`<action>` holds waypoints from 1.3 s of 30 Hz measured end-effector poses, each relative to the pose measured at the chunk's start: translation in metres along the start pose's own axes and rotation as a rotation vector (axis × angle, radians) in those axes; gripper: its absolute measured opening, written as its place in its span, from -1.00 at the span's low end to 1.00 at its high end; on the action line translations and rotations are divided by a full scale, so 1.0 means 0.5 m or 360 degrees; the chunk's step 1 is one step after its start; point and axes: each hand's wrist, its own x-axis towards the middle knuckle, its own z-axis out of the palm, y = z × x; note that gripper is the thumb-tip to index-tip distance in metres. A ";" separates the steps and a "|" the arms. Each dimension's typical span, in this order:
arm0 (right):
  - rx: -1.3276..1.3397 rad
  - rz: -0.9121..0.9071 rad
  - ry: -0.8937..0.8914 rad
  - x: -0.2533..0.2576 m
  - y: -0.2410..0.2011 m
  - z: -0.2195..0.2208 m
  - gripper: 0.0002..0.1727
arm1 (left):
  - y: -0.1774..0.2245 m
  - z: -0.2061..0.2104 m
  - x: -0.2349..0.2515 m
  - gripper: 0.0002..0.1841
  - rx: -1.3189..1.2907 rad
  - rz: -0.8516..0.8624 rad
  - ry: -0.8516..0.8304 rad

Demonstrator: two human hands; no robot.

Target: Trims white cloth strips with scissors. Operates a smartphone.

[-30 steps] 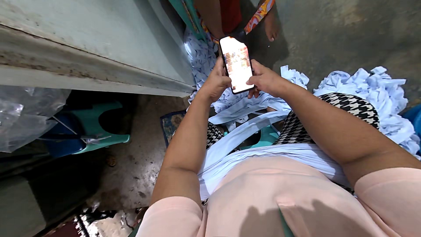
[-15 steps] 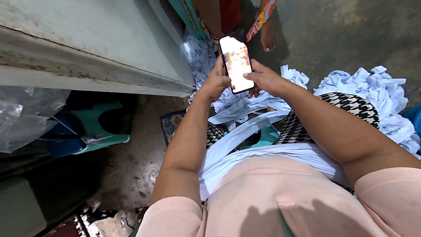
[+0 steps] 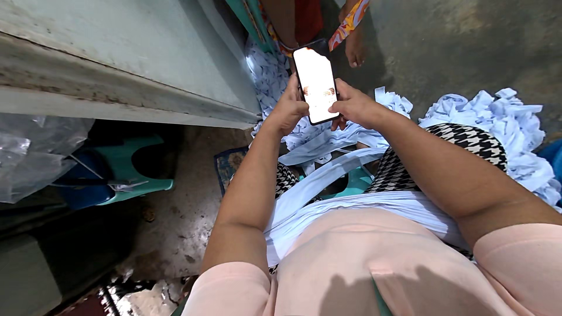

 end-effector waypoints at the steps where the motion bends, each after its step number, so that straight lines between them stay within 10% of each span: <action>1: -0.0008 -0.0005 0.0003 0.000 -0.001 0.001 -0.46 | -0.001 0.000 0.000 0.06 0.0002 0.0008 -0.0001; 39: -0.0009 0.0012 0.0019 0.000 0.001 0.001 -0.44 | -0.006 -0.006 0.003 0.05 0.0026 0.0028 -0.0033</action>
